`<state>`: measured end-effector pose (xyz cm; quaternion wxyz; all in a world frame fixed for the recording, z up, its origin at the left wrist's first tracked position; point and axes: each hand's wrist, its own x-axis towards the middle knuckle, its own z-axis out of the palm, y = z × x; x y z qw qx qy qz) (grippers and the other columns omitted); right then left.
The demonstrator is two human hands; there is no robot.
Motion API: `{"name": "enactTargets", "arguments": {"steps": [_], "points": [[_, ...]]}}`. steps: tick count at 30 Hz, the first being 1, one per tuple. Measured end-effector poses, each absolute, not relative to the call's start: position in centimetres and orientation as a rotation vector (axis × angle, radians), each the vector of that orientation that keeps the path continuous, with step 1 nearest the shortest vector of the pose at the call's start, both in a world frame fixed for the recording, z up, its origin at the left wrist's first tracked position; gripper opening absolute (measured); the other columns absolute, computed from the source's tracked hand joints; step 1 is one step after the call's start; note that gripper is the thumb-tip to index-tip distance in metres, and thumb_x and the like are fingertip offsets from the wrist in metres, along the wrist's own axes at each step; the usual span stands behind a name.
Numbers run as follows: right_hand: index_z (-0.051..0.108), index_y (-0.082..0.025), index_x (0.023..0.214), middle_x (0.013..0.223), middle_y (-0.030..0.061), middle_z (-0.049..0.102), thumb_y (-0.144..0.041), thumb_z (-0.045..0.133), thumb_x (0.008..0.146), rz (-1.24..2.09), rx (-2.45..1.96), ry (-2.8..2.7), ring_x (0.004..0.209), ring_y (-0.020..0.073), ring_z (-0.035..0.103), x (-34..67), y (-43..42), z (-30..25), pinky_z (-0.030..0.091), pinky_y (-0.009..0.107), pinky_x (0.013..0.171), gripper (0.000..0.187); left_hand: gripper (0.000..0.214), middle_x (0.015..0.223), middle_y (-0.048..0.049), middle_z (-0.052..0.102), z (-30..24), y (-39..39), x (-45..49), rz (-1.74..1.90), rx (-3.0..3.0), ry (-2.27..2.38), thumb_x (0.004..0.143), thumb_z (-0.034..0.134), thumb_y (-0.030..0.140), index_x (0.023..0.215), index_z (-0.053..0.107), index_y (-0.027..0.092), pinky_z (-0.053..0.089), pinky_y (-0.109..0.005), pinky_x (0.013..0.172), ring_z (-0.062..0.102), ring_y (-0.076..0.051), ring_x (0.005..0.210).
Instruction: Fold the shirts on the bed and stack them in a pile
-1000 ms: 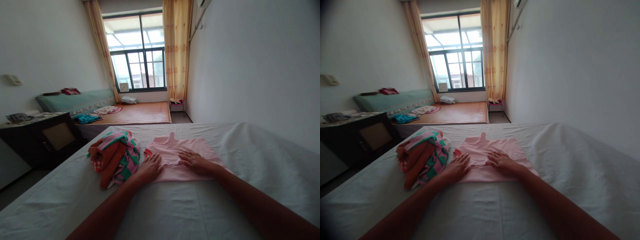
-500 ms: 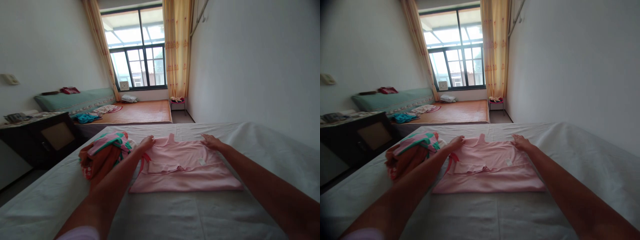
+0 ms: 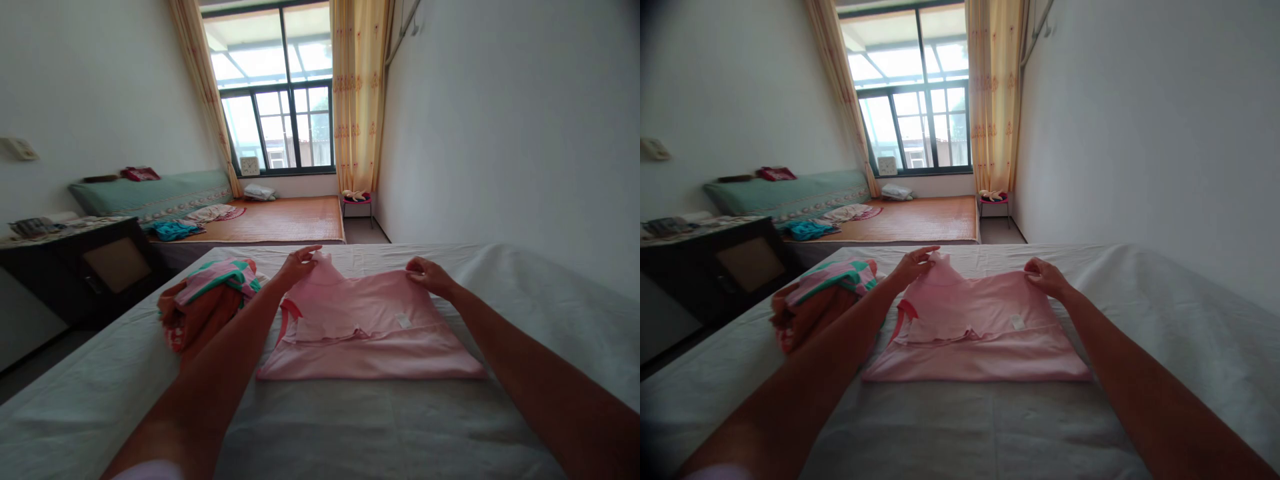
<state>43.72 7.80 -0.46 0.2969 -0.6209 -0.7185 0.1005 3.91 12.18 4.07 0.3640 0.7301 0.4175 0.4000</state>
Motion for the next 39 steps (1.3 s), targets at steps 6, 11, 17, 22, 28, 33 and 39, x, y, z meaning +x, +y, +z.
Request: {"name": "enactTargets", "arguments": {"steps": [6, 11, 17, 22, 28, 33, 39], "points": [[0.064, -0.017, 0.083, 0.079, 0.0029, 0.066, -0.034, 0.059, 0.068, 0.685, -1.372, -1.928, 0.074, 0.0163, 0.060, 44.9, 2.1, -0.9, 0.048, 0.027, 0.070, 0.023, 0.072, 0.079, -0.0029, 0.069, 1.7, 4.1, 0.6, 0.596, 2.038, 0.747, 0.066, 0.048, 0.007, 0.138, 0.043, 0.013, 0.045, -0.022, 0.069, 0.061, -0.013, 0.074], [0.068, -0.016, 0.076, 0.071, 0.0029, 0.066, -0.029, 0.059, 0.066, 0.788, -1.439, -1.899, 0.070, 0.0179, 0.060, 45.4, 0.3, -2.2, 0.048, 0.028, 0.068, 0.018, 0.058, 0.090, -0.0042, 0.071, -0.4, 1.5, -0.1, 0.561, 2.192, 0.913, 0.065, 0.048, 0.005, 0.121, 0.060, 0.015, 0.045, -0.022, 0.071, 0.061, -0.013, 0.079], [0.070, -0.016, 0.075, 0.075, 0.0047, 0.069, -0.023, 0.054, 0.065, 0.726, -1.459, -1.954, 0.074, 0.0198, 0.063, 46.4, 0.3, -2.3, 0.049, 0.029, 0.071, 0.019, 0.028, 0.089, -0.0044, 0.070, 0.6, 1.5, -1.0, 0.592, 2.349, 0.934, 0.075, 0.048, 0.010, 0.086, 0.073, 0.016, 0.044, -0.023, 0.079, 0.061, -0.015, 0.086], [0.072, -0.018, 0.084, 0.091, 0.0063, 0.071, -0.010, 0.052, 0.064, 0.451, -1.638, -2.208, 0.090, 0.0236, 0.063, 45.6, -0.1, -0.9, 0.048, 0.034, 0.083, 0.030, 0.021, 0.090, -0.0048, 0.070, 0.8, 1.4, -1.3, 0.536, 2.420, 0.840, 0.078, 0.056, 0.014, 0.089, 0.073, 0.016, 0.044, -0.025, 0.083, 0.061, -0.015, 0.086], [0.057, -0.023, 0.126, 0.126, 0.0074, 0.059, -0.010, 0.053, 0.077, 0.022, -1.211, -2.395, 0.114, 0.0222, 0.049, 34.8, -2.0, 0.7, 0.040, 0.038, 0.099, 0.050, 0.017, 0.094, -0.0060, 0.070, 1.6, 0.9, -1.0, 0.605, 2.484, 0.729, 0.082, 0.058, 0.022, 0.088, 0.074, 0.019, 0.041, -0.029, 0.091, 0.061, -0.018, 0.093], [0.069, -0.024, 0.098, 0.102, 0.0069, 0.069, -0.022, 0.053, 0.086, 0.170, -1.000, -2.428, 0.101, 0.0213, 0.055, 28.3, -2.5, -0.6, 0.044, 0.035, 0.087, 0.020, 0.022, 0.084, -0.0019, 0.069, 1.1, 1.0, -1.3, 0.636, 2.375, 0.980, 0.085, 0.050, 0.025, 0.092, 0.069, 0.016, 0.044, -0.023, 0.075, 0.060, -0.015, 0.081], [0.059, -0.014, 0.107, 0.065, 0.0000, 0.065, -0.035, 0.049, 0.087, 0.678, -1.305, -1.950, 0.056, 0.0135, 0.057, 28.0, -1.3, -2.4, 0.041, 0.023, 0.054, 0.031, 0.026, 0.065, 0.0019, 0.059, -0.7, 2.1, 0.2, 0.797, 2.307, 1.418, 0.089, 0.043, 0.031, 0.092, 0.064, 0.016, 0.040, -0.023, 0.062, 0.054, -0.014, 0.065]]}}
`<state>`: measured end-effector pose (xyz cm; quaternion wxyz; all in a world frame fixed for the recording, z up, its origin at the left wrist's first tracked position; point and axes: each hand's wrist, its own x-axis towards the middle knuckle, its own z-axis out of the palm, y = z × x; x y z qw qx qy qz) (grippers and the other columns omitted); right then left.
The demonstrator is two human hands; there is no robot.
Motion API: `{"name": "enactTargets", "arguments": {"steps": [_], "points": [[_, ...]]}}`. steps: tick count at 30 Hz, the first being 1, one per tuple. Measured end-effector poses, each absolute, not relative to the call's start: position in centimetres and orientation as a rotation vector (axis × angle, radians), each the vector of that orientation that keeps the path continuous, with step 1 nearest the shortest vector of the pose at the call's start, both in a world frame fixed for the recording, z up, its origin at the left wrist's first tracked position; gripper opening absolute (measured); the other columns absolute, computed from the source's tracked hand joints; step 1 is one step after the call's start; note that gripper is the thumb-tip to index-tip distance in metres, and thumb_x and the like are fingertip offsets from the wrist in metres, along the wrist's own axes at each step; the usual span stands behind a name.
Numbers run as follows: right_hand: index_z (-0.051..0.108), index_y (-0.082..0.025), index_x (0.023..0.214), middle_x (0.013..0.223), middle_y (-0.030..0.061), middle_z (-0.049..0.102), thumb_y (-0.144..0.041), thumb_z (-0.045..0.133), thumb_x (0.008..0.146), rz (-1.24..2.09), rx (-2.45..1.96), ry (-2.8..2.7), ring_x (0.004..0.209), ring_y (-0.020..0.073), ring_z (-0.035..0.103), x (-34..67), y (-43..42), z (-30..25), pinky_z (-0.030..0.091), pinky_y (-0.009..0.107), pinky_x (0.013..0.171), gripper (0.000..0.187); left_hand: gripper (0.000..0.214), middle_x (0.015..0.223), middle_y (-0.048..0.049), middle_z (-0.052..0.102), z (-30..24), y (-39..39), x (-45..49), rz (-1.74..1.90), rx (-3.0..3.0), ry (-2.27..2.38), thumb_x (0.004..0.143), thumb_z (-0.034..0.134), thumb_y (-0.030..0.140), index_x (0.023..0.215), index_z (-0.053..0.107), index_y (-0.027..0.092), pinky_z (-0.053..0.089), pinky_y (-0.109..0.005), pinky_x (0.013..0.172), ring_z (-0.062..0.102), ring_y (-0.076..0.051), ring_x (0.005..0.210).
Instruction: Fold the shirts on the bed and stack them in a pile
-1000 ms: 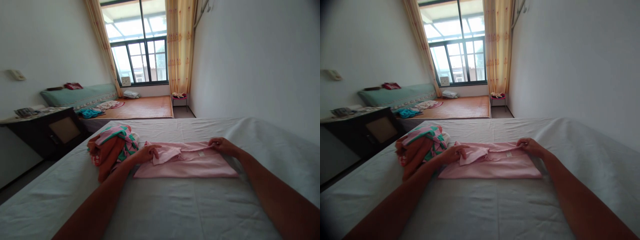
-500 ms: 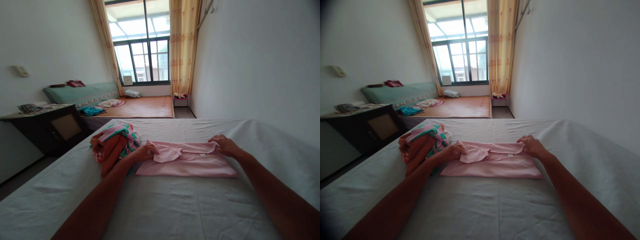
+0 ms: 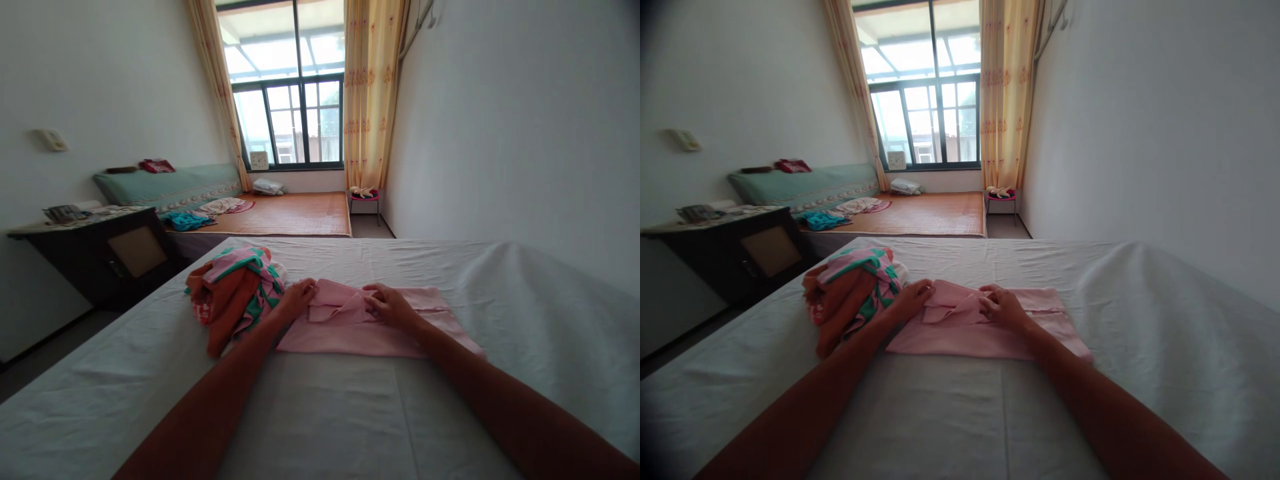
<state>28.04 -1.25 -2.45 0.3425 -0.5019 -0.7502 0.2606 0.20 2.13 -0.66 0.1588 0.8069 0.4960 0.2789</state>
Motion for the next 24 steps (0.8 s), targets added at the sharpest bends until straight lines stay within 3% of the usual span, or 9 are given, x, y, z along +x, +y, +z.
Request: {"name": "enactTargets", "arguments": {"steps": [3, 5, 8, 11, 14, 17, 19, 22, 24], "points": [[0.056, -0.013, 0.111, 0.060, -0.0014, 0.063, -0.032, 0.052, 0.083, 0.537, -1.464, -1.959, 0.055, 0.0143, 0.057, 28.2, -1.0, -2.6, 0.040, 0.024, 0.055, 0.034, 0.036, 0.072, -0.0003, 0.063, -0.6, 2.2, 1.3, 0.734, 2.261, 1.647, 0.087, 0.047, 0.027, 0.121, 0.056, 0.017, 0.043, -0.026, 0.068, 0.059, -0.017, 0.071], [0.058, -0.014, 0.110, 0.065, 0.0001, 0.065, -0.028, 0.052, 0.082, 0.434, -1.502, -2.002, 0.060, 0.0151, 0.058, 28.2, -1.0, -2.5, 0.042, 0.025, 0.059, 0.031, 0.043, 0.085, -0.0046, 0.066, -0.3, 1.7, 1.8, 0.680, 2.303, 1.792, 0.085, 0.050, 0.024, 0.127, 0.053, 0.019, 0.045, -0.029, 0.074, 0.061, -0.020, 0.083], [0.060, -0.015, 0.110, 0.094, 0.0085, 0.068, -0.019, 0.045, 0.085, 0.272, -1.408, -1.983, 0.084, 0.0181, 0.060, 27.8, -1.5, -2.1, 0.046, 0.030, 0.078, 0.029, 0.037, 0.110, -0.0092, 0.063, 0.2, 0.6, 2.4, 0.713, 2.538, 1.761, 0.084, 0.047, 0.016, 0.117, 0.062, 0.022, 0.045, -0.034, 0.087, 0.055, -0.024, 0.105], [0.064, -0.018, 0.107, 0.111, 0.0100, 0.065, -0.009, 0.040, 0.084, 0.159, -1.186, -2.052, 0.105, 0.0199, 0.054, 26.8, -2.4, -1.7, 0.042, 0.034, 0.093, 0.034, 0.035, 0.121, -0.0070, 0.060, 0.2, -0.3, 3.2, 0.716, 2.770, 1.358, 0.085, 0.042, 0.011, 0.108, 0.066, 0.022, 0.040, -0.035, 0.099, 0.051, -0.021, 0.114], [0.069, -0.021, 0.087, 0.097, 0.0042, 0.070, -0.002, 0.045, 0.075, 0.247, -1.030, -2.221, 0.099, 0.0182, 0.056, 26.3, -3.4, -1.3, 0.043, 0.031, 0.090, 0.033, 0.031, 0.119, -0.0066, 0.063, -0.5, -0.6, 3.8, 0.608, 2.828, 1.073, 0.090, 0.041, 0.018, 0.110, 0.065, 0.020, 0.037, -0.036, 0.105, 0.052, -0.019, 0.115], [0.067, -0.022, 0.064, 0.071, 0.0002, 0.069, 0.000, 0.049, 0.068, 0.282, -1.046, -2.365, 0.079, 0.0162, 0.059, 26.7, -4.0, -0.7, 0.044, 0.028, 0.080, 0.028, 0.033, 0.126, -0.0085, 0.059, -1.5, -0.8, 3.9, 0.533, 2.827, 1.081, 0.091, 0.043, 0.023, 0.119, 0.060, 0.017, 0.032, -0.038, 0.110, 0.049, -0.020, 0.122], [0.065, -0.021, 0.060, 0.066, 0.0005, 0.067, -0.002, 0.049, 0.069, 0.234, -1.155, -2.346, 0.073, 0.0157, 0.058, 27.1, -4.1, -0.2, 0.044, 0.027, 0.074, 0.027, 0.038, 0.133, -0.0097, 0.054, -2.0, -1.0, 3.9, 0.495, 2.814, 1.145, 0.091, 0.043, 0.024, 0.126, 0.055, 0.017, 0.030, -0.040, 0.111, 0.044, -0.022, 0.128], [0.068, -0.021, 0.072, 0.078, 0.0036, 0.069, -0.004, 0.045, 0.076, 0.098, -1.255, -2.197, 0.082, 0.0173, 0.059, 26.7, -4.2, 0.3, 0.045, 0.028, 0.078, 0.029, 0.043, 0.141, -0.0102, 0.046, -2.4, -1.4, 3.9, 0.447, 2.802, 1.225, 0.092, 0.041, 0.026, 0.134, 0.048, 0.018, 0.028, -0.044, 0.112, 0.035, -0.024, 0.135], [0.069, -0.021, 0.097, 0.105, 0.0062, 0.069, -0.010, 0.042, 0.085, 0.033, -1.211, -2.213, 0.104, 0.0184, 0.056, 25.9, -4.3, 0.1, 0.042, 0.032, 0.092, 0.031, 0.044, 0.144, -0.0089, 0.043, -2.5, -1.6, 3.9, 0.425, 2.811, 1.247, 0.094, 0.037, 0.026, 0.137, 0.045, 0.020, 0.026, -0.045, 0.113, 0.031, -0.024, 0.137]]}}
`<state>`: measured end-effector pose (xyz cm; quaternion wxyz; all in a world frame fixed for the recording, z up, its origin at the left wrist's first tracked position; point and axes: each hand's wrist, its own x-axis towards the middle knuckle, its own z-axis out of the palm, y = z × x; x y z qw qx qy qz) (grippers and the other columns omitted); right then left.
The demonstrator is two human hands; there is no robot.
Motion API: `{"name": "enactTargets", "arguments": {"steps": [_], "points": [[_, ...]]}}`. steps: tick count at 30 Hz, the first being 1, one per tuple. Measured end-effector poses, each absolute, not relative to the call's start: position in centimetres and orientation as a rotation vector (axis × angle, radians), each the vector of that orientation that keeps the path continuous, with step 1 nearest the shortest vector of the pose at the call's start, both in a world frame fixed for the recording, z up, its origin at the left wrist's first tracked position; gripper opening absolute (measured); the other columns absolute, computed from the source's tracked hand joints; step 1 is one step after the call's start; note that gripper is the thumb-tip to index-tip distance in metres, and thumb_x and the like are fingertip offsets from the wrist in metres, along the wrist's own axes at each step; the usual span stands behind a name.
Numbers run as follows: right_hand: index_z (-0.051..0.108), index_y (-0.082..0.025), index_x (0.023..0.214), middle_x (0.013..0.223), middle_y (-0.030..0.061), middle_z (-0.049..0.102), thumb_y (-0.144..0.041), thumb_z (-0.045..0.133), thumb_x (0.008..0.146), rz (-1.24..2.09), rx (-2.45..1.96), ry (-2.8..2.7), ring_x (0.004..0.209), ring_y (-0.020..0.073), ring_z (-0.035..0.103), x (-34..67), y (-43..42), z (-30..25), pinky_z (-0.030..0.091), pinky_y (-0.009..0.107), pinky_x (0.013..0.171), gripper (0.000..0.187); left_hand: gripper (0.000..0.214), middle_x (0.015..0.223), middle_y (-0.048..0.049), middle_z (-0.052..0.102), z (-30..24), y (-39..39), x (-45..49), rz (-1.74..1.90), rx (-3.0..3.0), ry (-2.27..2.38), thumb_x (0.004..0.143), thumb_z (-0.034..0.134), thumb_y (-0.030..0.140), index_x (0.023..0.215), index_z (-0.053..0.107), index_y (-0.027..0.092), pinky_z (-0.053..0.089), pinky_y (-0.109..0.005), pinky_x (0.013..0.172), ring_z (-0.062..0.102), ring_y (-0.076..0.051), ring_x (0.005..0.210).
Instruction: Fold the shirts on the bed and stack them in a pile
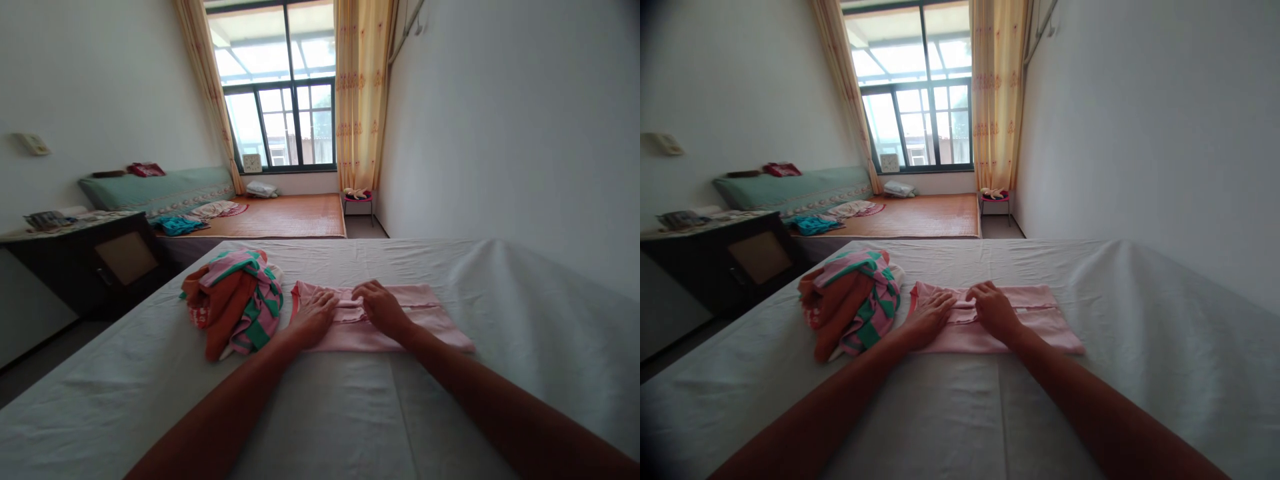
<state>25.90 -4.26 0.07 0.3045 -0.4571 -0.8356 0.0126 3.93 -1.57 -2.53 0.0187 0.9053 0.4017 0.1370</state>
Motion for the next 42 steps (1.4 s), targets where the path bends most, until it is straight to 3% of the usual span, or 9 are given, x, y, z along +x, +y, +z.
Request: {"name": "enactTargets", "arguments": {"steps": [3, 8, 11, 16, 22, 29, 36, 39, 42], "points": [[0.050, -0.021, 0.133, 0.141, 0.0070, 0.048, -0.031, 0.037, 0.095, 0.068, -1.230, -2.411, 0.131, 0.0197, 0.039, 24.9, -4.2, -1.2, 0.030, 0.038, 0.109, 0.042, 0.045, 0.148, -0.0081, 0.038, -2.6, -1.8, 3.8, 0.361, 2.820, 1.296, 0.096, 0.032, 0.030, 0.140, 0.041, 0.021, 0.024, -0.046, 0.113, 0.027, -0.024, 0.139], [0.035, -0.018, 0.145, 0.151, 0.0081, 0.033, -0.051, 0.024, 0.096, 0.183, -1.455, -2.509, 0.140, 0.0223, 0.027, 26.3, -4.5, -3.2, 0.020, 0.044, 0.114, 0.060, 0.053, 0.149, -0.0180, 0.034, -2.7, -2.1, 3.4, 0.247, 2.765, 1.515, 0.095, 0.034, 0.040, 0.139, 0.040, 0.011, 0.025, -0.048, 0.111, 0.026, -0.030, 0.139], [0.041, -0.020, 0.141, 0.149, 0.0077, 0.037, -0.049, 0.026, 0.096, 0.142, -1.504, -2.427, 0.139, 0.0221, 0.028, 28.5, -4.8, -3.5, 0.021, 0.045, 0.114, 0.056, 0.050, 0.144, -0.0211, 0.040, -2.2, -2.2, 2.9, 0.316, 2.753, 1.552, 0.093, 0.039, 0.038, 0.133, 0.047, 0.009, 0.028, -0.048, 0.108, 0.034, -0.032, 0.135], [0.058, -0.023, 0.126, 0.129, 0.0068, 0.060, -0.033, 0.035, 0.096, 0.053, -1.509, -2.331, 0.125, 0.0190, 0.048, 33.2, -5.3, -2.7, 0.036, 0.040, 0.106, 0.039, 0.027, 0.116, -0.0081, 0.065, -0.5, -2.0, 1.5, 0.495, 2.776, 1.385, 0.090, 0.044, 0.024, 0.103, 0.068, 0.023, 0.039, -0.040, 0.097, 0.055, -0.024, 0.112], [0.070, -0.027, 0.102, 0.109, 0.0085, 0.069, -0.030, 0.050, 0.090, -0.272, -1.932, -2.315, 0.106, 0.0242, 0.060, 37.8, -5.6, -0.2, 0.044, 0.037, 0.085, 0.024, 0.021, 0.098, -0.0086, 0.070, 0.2, -2.0, 1.9, 0.524, 2.838, 1.518, 0.084, 0.053, 0.016, 0.087, 0.072, 0.024, 0.036, -0.044, 0.097, 0.057, -0.027, 0.104], [0.070, -0.022, 0.104, 0.099, 0.0134, 0.071, -0.024, 0.044, 0.090, -0.340, -2.033, -2.185, 0.093, 0.0253, 0.065, 38.7, -6.2, 1.2, 0.041, 0.038, 0.084, 0.030, 0.019, 0.090, -0.0070, 0.069, 2.2, -2.4, 1.6, 0.635, 2.913, 1.550, 0.084, 0.053, 0.020, 0.089, 0.070, 0.026, 0.037, -0.040, 0.092, 0.059, -0.024, 0.097], [0.072, -0.029, 0.098, 0.107, 0.0017, 0.071, -0.016, 0.053, 0.079, -0.029, -2.009, -2.135, 0.104, 0.0185, 0.061, 40.6, -7.4, 0.7, 0.041, 0.029, 0.089, 0.030, 0.019, 0.090, -0.0040, 0.070, 3.0, -3.1, 0.3, 0.384, 2.904, 1.254, 0.080, 0.055, 0.020, 0.080, 0.073, 0.026, 0.041, -0.035, 0.088, 0.061, -0.021, 0.091], [0.069, -0.020, 0.102, 0.108, 0.0096, 0.069, -0.025, 0.043, 0.088, -0.030, -2.134, -1.945, 0.099, 0.0200, 0.062, 41.6, -6.7, 0.3, 0.043, 0.030, 0.086, 0.030, 0.022, 0.093, -0.0058, 0.070, 3.0, -3.3, 1.0, 0.431, 2.871, 1.275, 0.085, 0.053, 0.028, 0.078, 0.073, 0.024, 0.041, -0.036, 0.090, 0.060, -0.022, 0.095], [0.069, -0.015, 0.088, 0.095, 0.0149, 0.070, -0.047, 0.043, 0.087, 0.022, -2.259, -1.796, 0.091, 0.0255, 0.064, 42.0, -5.9, 0.0, 0.046, 0.032, 0.075, 0.041, 0.028, 0.113, -0.0071, 0.066, 2.1, -3.8, 2.1, 0.559, 2.867, 1.183, 0.090, 0.046, 0.030, 0.105, 0.069, 0.023, 0.038, -0.038, 0.099, 0.055, -0.023, 0.109]]}}
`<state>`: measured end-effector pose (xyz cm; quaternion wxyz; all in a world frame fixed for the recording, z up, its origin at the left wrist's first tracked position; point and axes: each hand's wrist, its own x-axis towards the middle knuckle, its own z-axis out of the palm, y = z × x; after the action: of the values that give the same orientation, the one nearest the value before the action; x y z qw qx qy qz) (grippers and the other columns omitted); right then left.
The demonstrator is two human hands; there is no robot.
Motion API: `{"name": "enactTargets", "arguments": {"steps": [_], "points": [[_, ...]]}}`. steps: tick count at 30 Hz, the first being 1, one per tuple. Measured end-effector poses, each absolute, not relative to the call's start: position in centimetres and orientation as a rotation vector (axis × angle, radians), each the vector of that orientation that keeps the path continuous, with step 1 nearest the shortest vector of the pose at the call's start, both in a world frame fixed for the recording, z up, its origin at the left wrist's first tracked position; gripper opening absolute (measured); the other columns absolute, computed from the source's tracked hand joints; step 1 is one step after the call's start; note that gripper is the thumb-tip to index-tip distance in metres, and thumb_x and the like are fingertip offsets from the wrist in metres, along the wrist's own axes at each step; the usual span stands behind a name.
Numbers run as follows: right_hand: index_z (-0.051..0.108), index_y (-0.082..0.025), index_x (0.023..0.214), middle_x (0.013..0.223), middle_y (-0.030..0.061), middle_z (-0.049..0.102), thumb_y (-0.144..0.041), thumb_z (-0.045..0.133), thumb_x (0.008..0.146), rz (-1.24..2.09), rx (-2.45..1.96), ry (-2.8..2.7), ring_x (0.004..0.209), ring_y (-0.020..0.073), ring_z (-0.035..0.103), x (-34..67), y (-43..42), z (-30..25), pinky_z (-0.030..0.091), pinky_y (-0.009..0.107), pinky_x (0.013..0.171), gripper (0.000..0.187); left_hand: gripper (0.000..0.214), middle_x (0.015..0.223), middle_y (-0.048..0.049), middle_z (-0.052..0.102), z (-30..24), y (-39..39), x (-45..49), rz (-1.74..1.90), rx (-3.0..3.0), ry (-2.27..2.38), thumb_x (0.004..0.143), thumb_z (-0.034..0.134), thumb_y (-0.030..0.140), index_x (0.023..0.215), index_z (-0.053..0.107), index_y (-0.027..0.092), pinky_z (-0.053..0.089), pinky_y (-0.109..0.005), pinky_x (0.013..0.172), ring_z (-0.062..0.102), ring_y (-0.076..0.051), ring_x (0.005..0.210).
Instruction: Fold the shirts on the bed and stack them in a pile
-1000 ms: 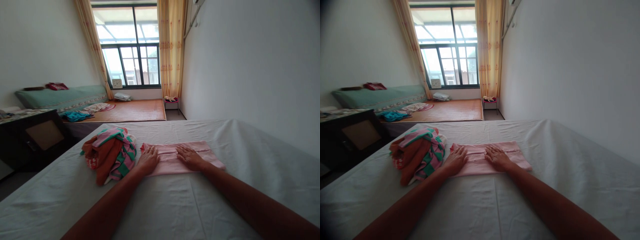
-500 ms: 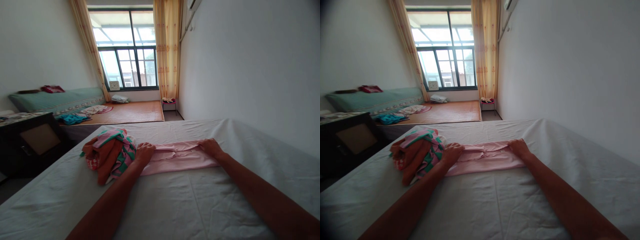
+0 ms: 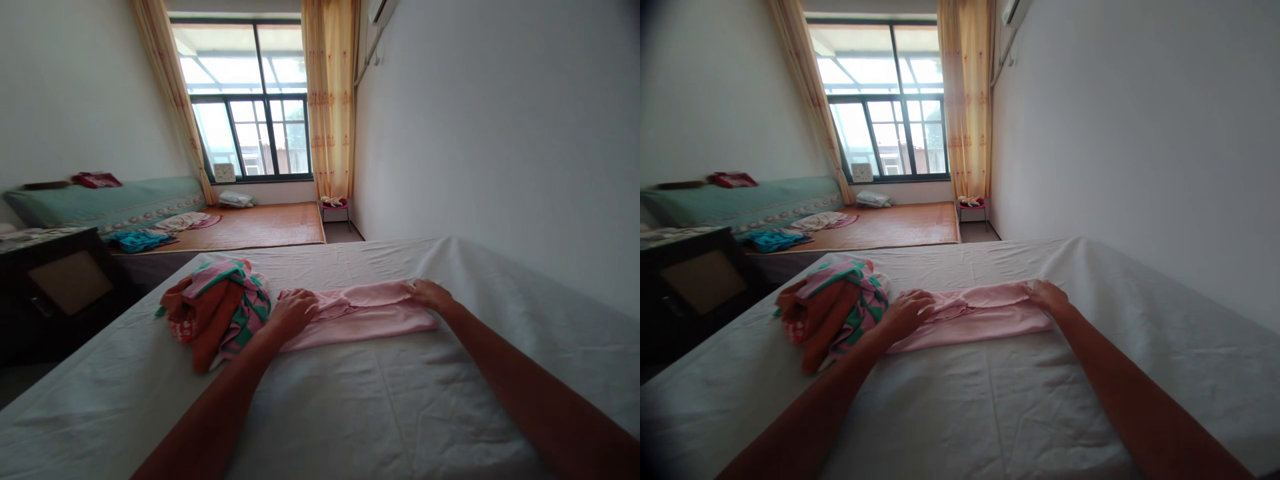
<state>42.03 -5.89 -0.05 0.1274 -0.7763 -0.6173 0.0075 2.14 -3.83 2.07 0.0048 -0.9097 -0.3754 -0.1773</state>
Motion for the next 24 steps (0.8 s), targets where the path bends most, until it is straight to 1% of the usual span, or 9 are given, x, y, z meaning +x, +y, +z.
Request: {"name": "enactTargets", "arguments": {"steps": [2, 3, 6, 9, 12, 14, 17, 20, 24], "points": [[0.067, -0.016, 0.078, 0.085, 0.0124, 0.070, -0.056, 0.051, 0.080, 0.082, -2.286, -1.760, 0.084, 0.0253, 0.064, 41.8, -5.6, -0.3, 0.045, 0.030, 0.067, 0.043, 0.037, 0.131, -0.0061, 0.057, 1.0, -4.4, 2.9, -0.541, -2.964, -1.061, 0.091, 0.045, 0.032, 0.127, 0.056, 0.026, 0.036, -0.040, 0.103, 0.049, -0.023, 0.121], [0.066, -0.017, 0.074, 0.080, 0.0105, 0.070, -0.056, 0.054, 0.076, 0.117, -2.282, -1.757, 0.079, 0.0240, 0.064, 41.6, -5.6, -0.4, 0.044, 0.028, 0.063, 0.041, 0.042, 0.137, -0.0053, 0.052, 0.4, -4.8, 3.2, -0.509, -3.020, -1.012, 0.092, 0.045, 0.033, 0.133, 0.050, 0.028, 0.034, -0.041, 0.105, 0.045, -0.024, 0.126], [0.060, -0.017, 0.061, 0.061, 0.0043, 0.064, -0.047, 0.060, 0.072, 0.233, -2.221, -1.788, 0.062, 0.0187, 0.060, 41.0, -5.6, -0.5, 0.038, 0.025, 0.053, 0.032, 0.046, 0.143, -0.0026, 0.046, -0.9, -5.6, 3.6, -0.455, -3.099, -0.938, 0.093, 0.043, 0.037, 0.139, 0.043, 0.032, 0.029, -0.047, 0.109, 0.038, -0.026, 0.132], [0.055, -0.018, 0.058, 0.056, 0.0019, 0.059, -0.037, 0.058, 0.073, 0.277, -2.154, -1.781, 0.056, 0.0161, 0.055, 40.3, -5.4, 0.3, 0.034, 0.024, 0.050, 0.024, 0.043, 0.138, -0.0026, 0.051, -0.9, -5.4, 3.2, -0.523, -3.146, -0.863, 0.091, 0.047, 0.034, 0.134, 0.049, 0.031, 0.031, -0.044, 0.108, 0.042, -0.025, 0.129], [0.054, -0.017, 0.069, 0.065, 0.0037, 0.061, -0.033, 0.055, 0.074, 0.267, -2.086, -1.732, 0.059, 0.0156, 0.054, 39.0, -4.9, 2.2, 0.034, 0.023, 0.050, 0.016, 0.034, 0.128, -0.0052, 0.060, 0.0, -3.9, 2.1, -0.742, -3.171, -0.946, 0.091, 0.046, 0.032, 0.120, 0.062, 0.025, 0.038, -0.036, 0.104, 0.052, -0.021, 0.120], [0.055, -0.017, 0.080, 0.072, 0.0042, 0.063, -0.032, 0.055, 0.075, 0.289, -2.013, -1.740, 0.062, 0.0150, 0.056, 37.0, -4.5, 3.8, 0.036, 0.022, 0.051, 0.017, 0.033, 0.118, -0.0064, 0.066, 0.7, -2.5, 0.9, -1.028, -3.073, -1.197, 0.093, 0.041, 0.033, 0.111, 0.067, 0.022, 0.042, -0.033, 0.100, 0.058, -0.019, 0.112], [0.052, -0.017, 0.093, 0.072, 0.0028, 0.063, -0.035, 0.057, 0.077, 0.560, -1.846, -1.729, 0.057, 0.0133, 0.057, 32.0, -3.5, 6.1, 0.039, 0.020, 0.047, 0.025, 0.038, 0.106, -0.0062, 0.071, 1.3, -0.7, -1.0, -1.485, -2.830, -1.544, 0.094, 0.036, 0.038, 0.103, 0.068, 0.019, 0.047, -0.032, 0.092, 0.063, -0.019, 0.102], [0.048, -0.017, 0.095, 0.065, 0.0006, 0.061, -0.032, 0.059, 0.078, 0.913, -1.685, -1.683, 0.048, 0.0129, 0.056, 25.4, -2.3, 7.1, 0.041, 0.021, 0.041, 0.026, 0.040, 0.099, -0.0066, 0.072, 1.2, 0.4, -2.5, -1.827, -2.684, -1.646, 0.092, 0.037, 0.043, 0.096, 0.068, 0.017, 0.049, -0.030, 0.087, 0.065, -0.019, 0.097], [0.048, -0.017, 0.093, 0.064, -0.0007, 0.060, -0.028, 0.063, 0.078, 1.026, -1.558, -1.757, 0.046, 0.0106, 0.055, 17.8, -1.2, 6.1, 0.041, 0.019, 0.039, 0.024, 0.040, 0.098, -0.0097, 0.072, 0.7, 0.9, -3.4, -2.049, -2.616, -1.679, 0.090, 0.041, 0.043, 0.097, 0.066, 0.013, 0.052, -0.031, 0.081, 0.066, -0.020, 0.092]]}}
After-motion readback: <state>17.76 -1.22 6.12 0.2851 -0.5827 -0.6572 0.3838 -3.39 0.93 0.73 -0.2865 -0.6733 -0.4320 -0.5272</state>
